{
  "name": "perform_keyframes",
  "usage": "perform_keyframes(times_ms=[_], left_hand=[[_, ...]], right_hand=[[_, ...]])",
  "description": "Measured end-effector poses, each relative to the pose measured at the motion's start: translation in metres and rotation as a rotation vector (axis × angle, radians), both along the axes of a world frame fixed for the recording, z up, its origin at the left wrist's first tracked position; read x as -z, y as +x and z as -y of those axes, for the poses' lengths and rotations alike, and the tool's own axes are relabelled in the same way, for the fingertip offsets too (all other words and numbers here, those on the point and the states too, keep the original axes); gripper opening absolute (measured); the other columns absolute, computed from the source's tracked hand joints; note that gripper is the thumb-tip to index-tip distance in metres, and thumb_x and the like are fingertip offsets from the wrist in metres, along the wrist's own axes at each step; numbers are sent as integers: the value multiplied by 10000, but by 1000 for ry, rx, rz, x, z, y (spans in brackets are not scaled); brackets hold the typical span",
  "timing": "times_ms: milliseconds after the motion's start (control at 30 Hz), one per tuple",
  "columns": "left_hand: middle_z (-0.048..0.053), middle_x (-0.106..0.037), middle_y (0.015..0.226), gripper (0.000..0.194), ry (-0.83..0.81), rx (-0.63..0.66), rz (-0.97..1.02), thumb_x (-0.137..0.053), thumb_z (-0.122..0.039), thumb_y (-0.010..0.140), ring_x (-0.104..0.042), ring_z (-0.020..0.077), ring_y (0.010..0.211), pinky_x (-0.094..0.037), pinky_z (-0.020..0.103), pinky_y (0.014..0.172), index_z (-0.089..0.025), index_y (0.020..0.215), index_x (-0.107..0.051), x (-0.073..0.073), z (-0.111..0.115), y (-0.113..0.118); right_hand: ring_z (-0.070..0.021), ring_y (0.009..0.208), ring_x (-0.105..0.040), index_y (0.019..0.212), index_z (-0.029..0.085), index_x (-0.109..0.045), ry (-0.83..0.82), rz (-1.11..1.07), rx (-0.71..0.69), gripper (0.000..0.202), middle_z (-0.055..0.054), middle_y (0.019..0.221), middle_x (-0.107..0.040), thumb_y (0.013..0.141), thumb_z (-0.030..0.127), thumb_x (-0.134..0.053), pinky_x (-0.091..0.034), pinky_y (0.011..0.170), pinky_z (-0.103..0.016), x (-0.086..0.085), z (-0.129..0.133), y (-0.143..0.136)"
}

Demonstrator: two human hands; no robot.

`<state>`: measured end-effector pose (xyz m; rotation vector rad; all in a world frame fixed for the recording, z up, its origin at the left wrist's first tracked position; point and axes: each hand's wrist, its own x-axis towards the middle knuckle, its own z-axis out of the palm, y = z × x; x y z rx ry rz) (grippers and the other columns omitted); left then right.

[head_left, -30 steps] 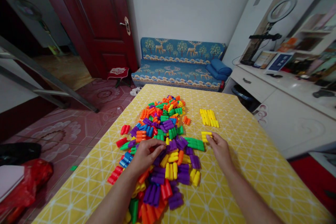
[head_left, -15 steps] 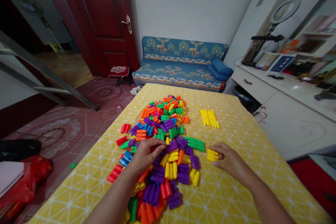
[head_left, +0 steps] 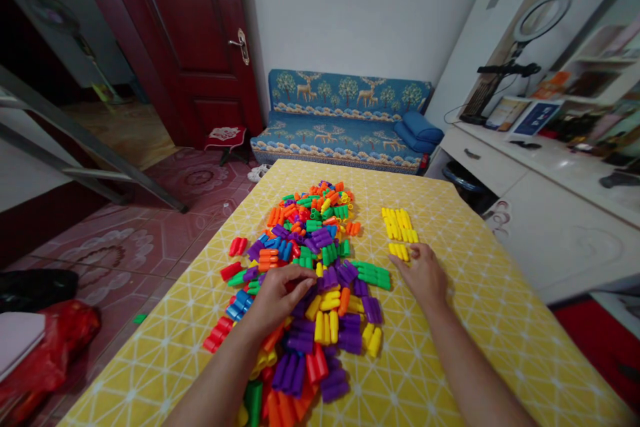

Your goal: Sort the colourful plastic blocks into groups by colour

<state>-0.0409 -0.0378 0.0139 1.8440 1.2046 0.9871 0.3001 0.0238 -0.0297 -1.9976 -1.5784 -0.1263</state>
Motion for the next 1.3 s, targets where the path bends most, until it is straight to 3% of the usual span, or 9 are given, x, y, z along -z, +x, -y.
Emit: perform_keyframes(times_ms=[167,467,567,700,833,1033,1300], left_hand=[[77,-744,891,244,0,-2,5,-566,-349,908,-690,184,821,-527,247,728,-165,927,-726,-1,0,1],[67,-743,890,226,-2,-12,-11,-575,-338,906,-691,181,820,-519,241,731,-173,922,-728,0,-1,0],[65,-742,887,218,4,-11,-12,-578,-332,905,-690,177,813,-516,241,733,-173,924,-727,0,0,0],[63,-740,888,213,10,-7,-8,-574,-323,907,-687,175,816,-512,239,730,-174,920,-725,-2,1,0],[60,-740,890,209,11,-7,-16,-570,-315,910,-685,171,815,-507,234,727,-175,924,-724,-2,1,0],[60,-740,894,216,1,1,-19,-566,-316,911,-682,173,820,-507,245,736,-172,929,-726,-2,0,0],[59,-739,884,224,-20,-8,2,-576,-336,904,-682,180,812,-510,254,719,-172,932,-726,-1,0,1]], right_hand=[[-128,646,-552,942,182,-613,124,-121,-207,340,-73,980,-604,834,492,-528,-438,612,-264,6,-3,7],[-129,682,-554,830,176,-655,132,-186,-328,263,-56,909,-556,826,413,-541,-485,672,-273,9,-21,8],[-126,685,-554,825,172,-652,138,-180,-323,239,-61,937,-563,813,388,-551,-488,694,-278,7,-20,8],[-124,676,-556,961,190,-661,94,-92,-249,254,-65,1084,-597,801,362,-565,-481,682,-289,4,-17,9],[-132,746,-598,976,219,-676,38,-95,-276,233,-46,1165,-604,821,310,-528,-494,690,-274,9,-15,14],[-182,950,-608,928,195,-694,90,-117,-377,249,-63,1093,-623,794,234,-488,-512,800,-296,15,-22,20],[-205,1003,-591,898,189,-692,142,-63,-404,271,-72,1081,-646,795,178,-441,-479,912,-360,13,-24,20]])
